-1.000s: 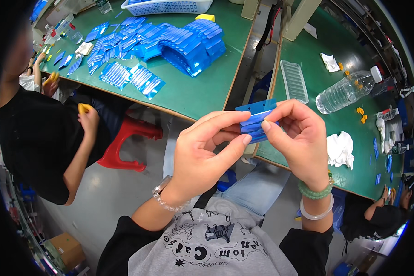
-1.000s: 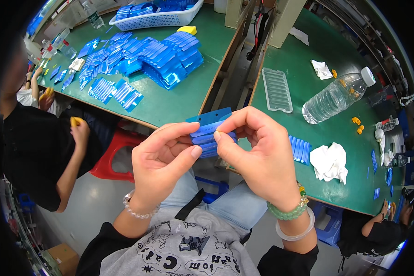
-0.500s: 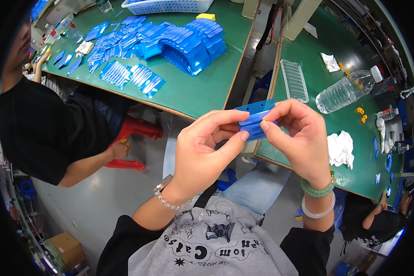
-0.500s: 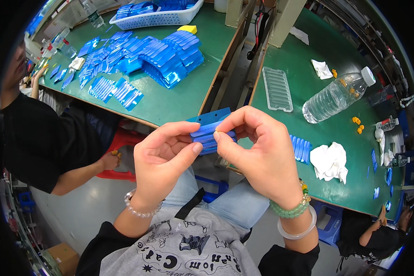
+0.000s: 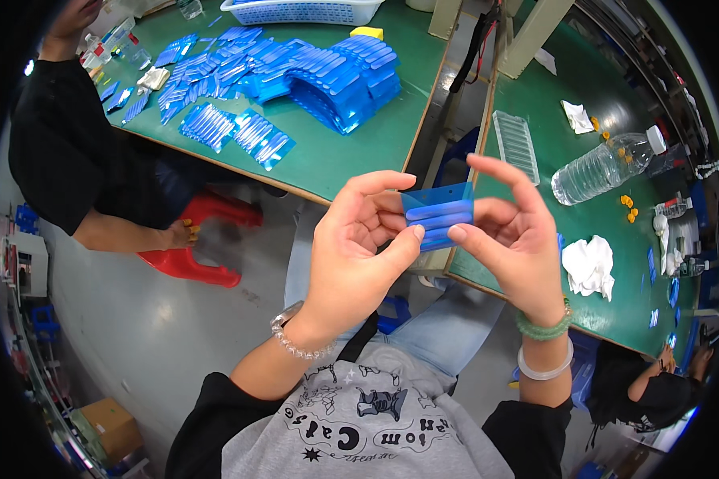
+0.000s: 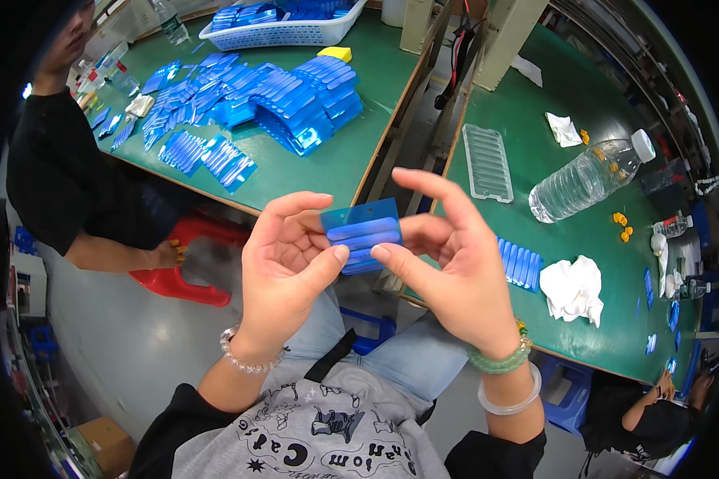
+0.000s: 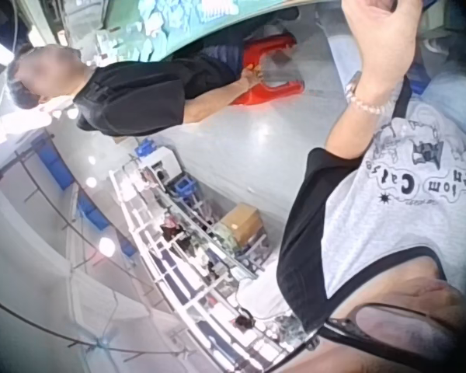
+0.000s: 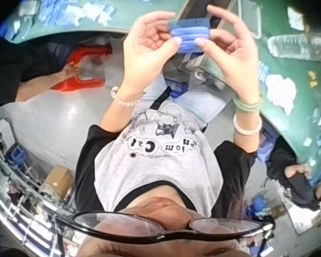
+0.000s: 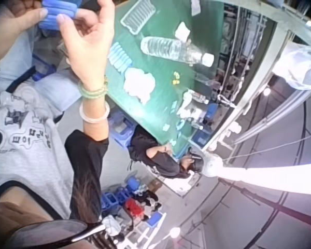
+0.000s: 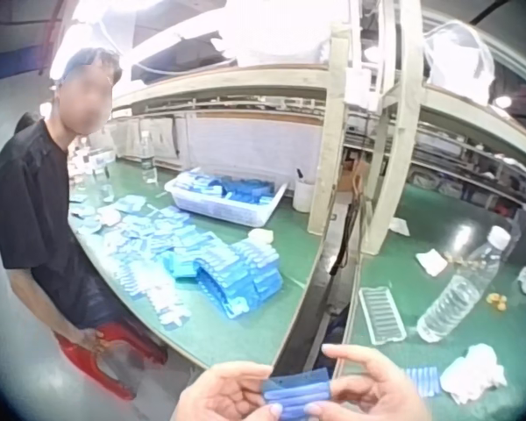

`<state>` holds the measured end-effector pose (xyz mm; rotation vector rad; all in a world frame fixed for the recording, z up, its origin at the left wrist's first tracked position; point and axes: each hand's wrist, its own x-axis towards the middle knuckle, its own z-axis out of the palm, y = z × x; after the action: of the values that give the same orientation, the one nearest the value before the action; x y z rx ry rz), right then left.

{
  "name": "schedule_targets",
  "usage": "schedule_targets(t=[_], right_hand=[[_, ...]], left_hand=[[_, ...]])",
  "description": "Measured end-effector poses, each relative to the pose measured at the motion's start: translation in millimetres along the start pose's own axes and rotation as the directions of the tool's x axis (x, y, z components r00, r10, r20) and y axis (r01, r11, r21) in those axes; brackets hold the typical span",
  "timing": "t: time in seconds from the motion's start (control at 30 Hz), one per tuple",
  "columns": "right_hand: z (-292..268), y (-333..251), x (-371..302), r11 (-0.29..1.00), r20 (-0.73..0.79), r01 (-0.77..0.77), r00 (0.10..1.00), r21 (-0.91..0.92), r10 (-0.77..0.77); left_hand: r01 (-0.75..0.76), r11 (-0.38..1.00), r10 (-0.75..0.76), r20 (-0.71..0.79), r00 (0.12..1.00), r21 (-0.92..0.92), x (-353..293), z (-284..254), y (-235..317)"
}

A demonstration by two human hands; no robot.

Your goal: The person applies plastic strips onto backing sheets by positioning the strips and pressing them down by hand, then organizes the sheets on the table.

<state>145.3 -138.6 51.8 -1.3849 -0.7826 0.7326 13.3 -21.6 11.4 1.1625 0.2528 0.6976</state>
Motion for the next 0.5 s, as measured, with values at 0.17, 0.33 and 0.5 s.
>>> schedule_targets(t=[0.17,0.33,0.5], right_hand=[[-4,9,-2,0.995,0.107,0.007,0.994,-0.096,0.004],[5,16,0,0.995,0.037,-0.093,0.995,0.022,0.092],[2,27,0,0.996,0.028,-0.043,0.999,-0.079,0.046]], left_hand=[[0.043,0.999,-0.044,-0.024,0.999,-0.006,0,4,-1],[0.016,0.999,-0.014,-0.051,0.999,0.040,-1,3,-9],[0.158,0.987,-0.158,0.000,0.987,0.007,-2,-2,-9]])
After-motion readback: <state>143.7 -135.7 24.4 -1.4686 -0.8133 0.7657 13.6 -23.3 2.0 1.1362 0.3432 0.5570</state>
